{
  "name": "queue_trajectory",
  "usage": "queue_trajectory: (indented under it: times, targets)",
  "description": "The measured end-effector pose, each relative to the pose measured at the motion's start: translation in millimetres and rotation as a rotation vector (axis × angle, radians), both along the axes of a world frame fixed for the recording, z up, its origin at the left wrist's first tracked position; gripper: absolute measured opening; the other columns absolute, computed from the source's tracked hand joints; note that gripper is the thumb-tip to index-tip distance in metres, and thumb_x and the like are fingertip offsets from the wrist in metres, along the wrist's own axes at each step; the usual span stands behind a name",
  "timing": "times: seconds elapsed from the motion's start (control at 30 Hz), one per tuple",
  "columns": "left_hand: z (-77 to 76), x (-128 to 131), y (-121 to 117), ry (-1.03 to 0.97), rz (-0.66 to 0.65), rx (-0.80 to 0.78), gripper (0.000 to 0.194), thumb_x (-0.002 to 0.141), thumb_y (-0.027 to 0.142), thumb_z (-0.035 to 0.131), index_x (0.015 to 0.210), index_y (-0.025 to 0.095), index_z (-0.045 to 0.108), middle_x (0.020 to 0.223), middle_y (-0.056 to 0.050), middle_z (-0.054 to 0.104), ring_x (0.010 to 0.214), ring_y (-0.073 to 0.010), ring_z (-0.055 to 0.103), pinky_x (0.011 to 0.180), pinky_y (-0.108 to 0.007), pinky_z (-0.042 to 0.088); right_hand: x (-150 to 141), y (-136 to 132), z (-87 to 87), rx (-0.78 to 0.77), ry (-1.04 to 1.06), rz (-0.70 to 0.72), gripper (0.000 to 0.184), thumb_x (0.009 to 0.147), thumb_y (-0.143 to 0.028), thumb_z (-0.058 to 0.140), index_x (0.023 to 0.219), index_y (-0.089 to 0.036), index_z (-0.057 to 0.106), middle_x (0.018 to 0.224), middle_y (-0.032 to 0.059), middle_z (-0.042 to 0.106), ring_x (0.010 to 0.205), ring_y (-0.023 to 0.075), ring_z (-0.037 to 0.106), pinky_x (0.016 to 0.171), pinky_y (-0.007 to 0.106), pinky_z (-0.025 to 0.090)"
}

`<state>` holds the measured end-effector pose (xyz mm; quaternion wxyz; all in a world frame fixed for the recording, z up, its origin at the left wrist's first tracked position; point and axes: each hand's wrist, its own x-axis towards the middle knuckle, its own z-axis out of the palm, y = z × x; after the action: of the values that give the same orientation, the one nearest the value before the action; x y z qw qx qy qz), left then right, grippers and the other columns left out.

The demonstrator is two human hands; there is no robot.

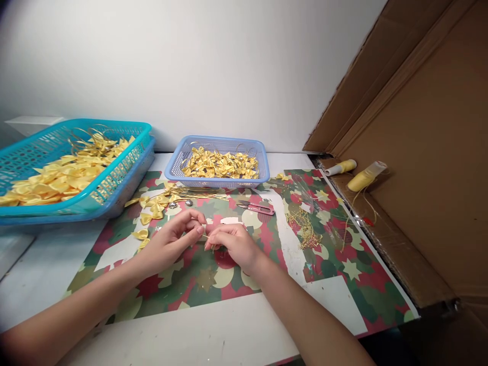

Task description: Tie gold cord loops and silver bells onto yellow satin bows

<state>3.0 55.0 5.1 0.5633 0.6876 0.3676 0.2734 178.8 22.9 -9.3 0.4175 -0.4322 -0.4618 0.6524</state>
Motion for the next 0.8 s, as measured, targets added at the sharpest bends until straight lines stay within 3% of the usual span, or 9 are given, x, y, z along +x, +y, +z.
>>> queue_trajectory:
  times: [0.4, 0.47, 0.57, 0.63, 0.8]
  targets:
    - [-2.3, -3, 6, 0.110, 0.064, 0.051, 0.020, 0.093, 0.039, 0.043, 0.096, 0.021, 0.049, 0.059, 0.006, 0.041, 0.053, -0.0107, 0.037, 0.051, -0.022, 0.030, 0, -1, -1.6, -0.106, 0.056, -0.053, 0.018, 0.069, -0.024, 0.059, 0.054, -0.018, 0.069, 0.067, 0.0022, 0.062, 0.066, 0.0130, 0.051, 0.064, 0.026, 0.041]
    - [1.0, -3, 5, 0.176, 0.106, 0.143, 0.018, 0.092, 0.038, 0.043, 0.095, 0.021, 0.050, 0.066, 0.003, 0.048, 0.061, -0.0137, 0.044, 0.057, -0.025, 0.036, 0, -1, -0.2, -0.123, 0.053, -0.078, 0.018, 0.069, -0.025, 0.059, 0.054, -0.018, 0.068, 0.067, 0.0021, 0.061, 0.065, 0.0126, 0.049, 0.064, 0.026, 0.040]
    - [6.1, 0, -2, 0.256, 0.237, 0.423, 0.015, 0.088, 0.034, 0.048, 0.083, 0.021, 0.052, 0.083, -0.003, 0.055, 0.081, -0.0197, 0.049, 0.073, -0.032, 0.039, -1, -1, 1.9, -0.132, 0.085, -0.140, 0.017, 0.069, -0.027, 0.060, 0.056, -0.018, 0.068, 0.068, 0.0020, 0.061, 0.066, 0.0124, 0.050, 0.065, 0.026, 0.040]
    - [8.2, 3, -9, 0.277, 0.242, 0.517, 0.020, 0.086, 0.034, 0.051, 0.071, 0.020, 0.054, 0.079, -0.003, 0.053, 0.080, -0.0206, 0.049, 0.074, -0.033, 0.038, -2, -1, 2.1, -0.108, 0.110, -0.182, 0.016, 0.068, -0.028, 0.062, 0.058, -0.017, 0.069, 0.070, 0.0019, 0.060, 0.067, 0.0123, 0.050, 0.066, 0.026, 0.041]
    - [7.7, 13, -23, 0.304, 0.125, 0.233, 0.029, 0.084, 0.045, 0.057, 0.072, 0.020, 0.066, 0.071, -0.002, 0.053, 0.073, -0.0195, 0.049, 0.067, -0.031, 0.037, -6, -3, -1.3, -0.041, 0.107, -0.215, 0.017, 0.073, -0.028, 0.062, 0.062, -0.018, 0.071, 0.073, 0.0014, 0.057, 0.068, 0.0127, 0.052, 0.062, 0.025, 0.042]
